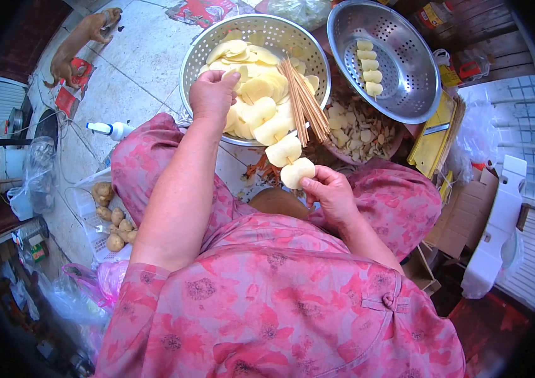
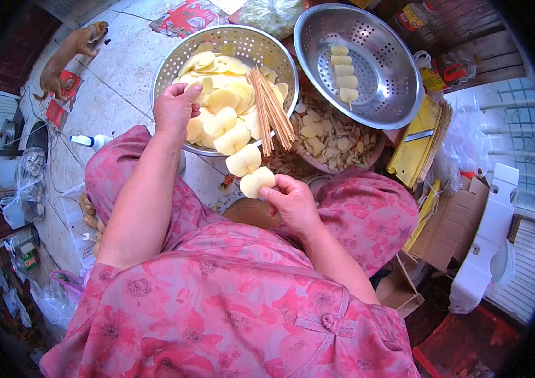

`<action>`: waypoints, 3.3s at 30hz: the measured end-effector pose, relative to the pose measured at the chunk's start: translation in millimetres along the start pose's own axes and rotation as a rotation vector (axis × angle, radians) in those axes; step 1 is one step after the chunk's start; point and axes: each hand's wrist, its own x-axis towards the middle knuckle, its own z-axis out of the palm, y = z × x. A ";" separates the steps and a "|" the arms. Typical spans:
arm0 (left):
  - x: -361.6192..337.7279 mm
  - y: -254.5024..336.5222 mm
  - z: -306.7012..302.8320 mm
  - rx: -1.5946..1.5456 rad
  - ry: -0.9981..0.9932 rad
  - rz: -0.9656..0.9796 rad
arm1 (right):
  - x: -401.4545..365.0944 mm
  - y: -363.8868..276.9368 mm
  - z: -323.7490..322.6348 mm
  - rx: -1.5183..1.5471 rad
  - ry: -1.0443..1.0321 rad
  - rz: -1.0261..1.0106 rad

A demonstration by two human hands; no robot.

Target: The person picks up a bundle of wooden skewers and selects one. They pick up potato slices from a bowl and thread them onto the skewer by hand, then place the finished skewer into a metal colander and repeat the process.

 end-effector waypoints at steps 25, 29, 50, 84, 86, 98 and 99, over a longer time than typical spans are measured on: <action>-3.7 -0.4 -6.2 -0.509 -0.128 -0.120 | 3.7 2.6 5.8 0.038 -0.047 -0.018; -3.9 -0.5 -4.8 -0.526 -0.130 -0.145 | 3.1 0.9 6.8 0.037 -0.051 -0.024; -11.6 -12.1 8.9 -0.098 -0.203 0.160 | 3.0 -1.8 7.6 0.027 0.006 -0.008; -35.3 -0.2 3.9 -0.608 -0.517 -0.336 | 0.0 3.2 9.8 0.002 0.057 -0.068; -39.7 3.1 5.0 -0.598 -0.490 -0.314 | 0.5 3.0 9.6 0.005 0.071 -0.072; -41.0 22.8 7.1 -0.407 -0.470 -0.142 | 5.3 -0.5 9.5 -0.003 0.018 -0.111; -38.8 24.0 7.5 -0.416 -0.467 -0.147 | 5.3 -1.7 10.3 0.007 0.007 -0.117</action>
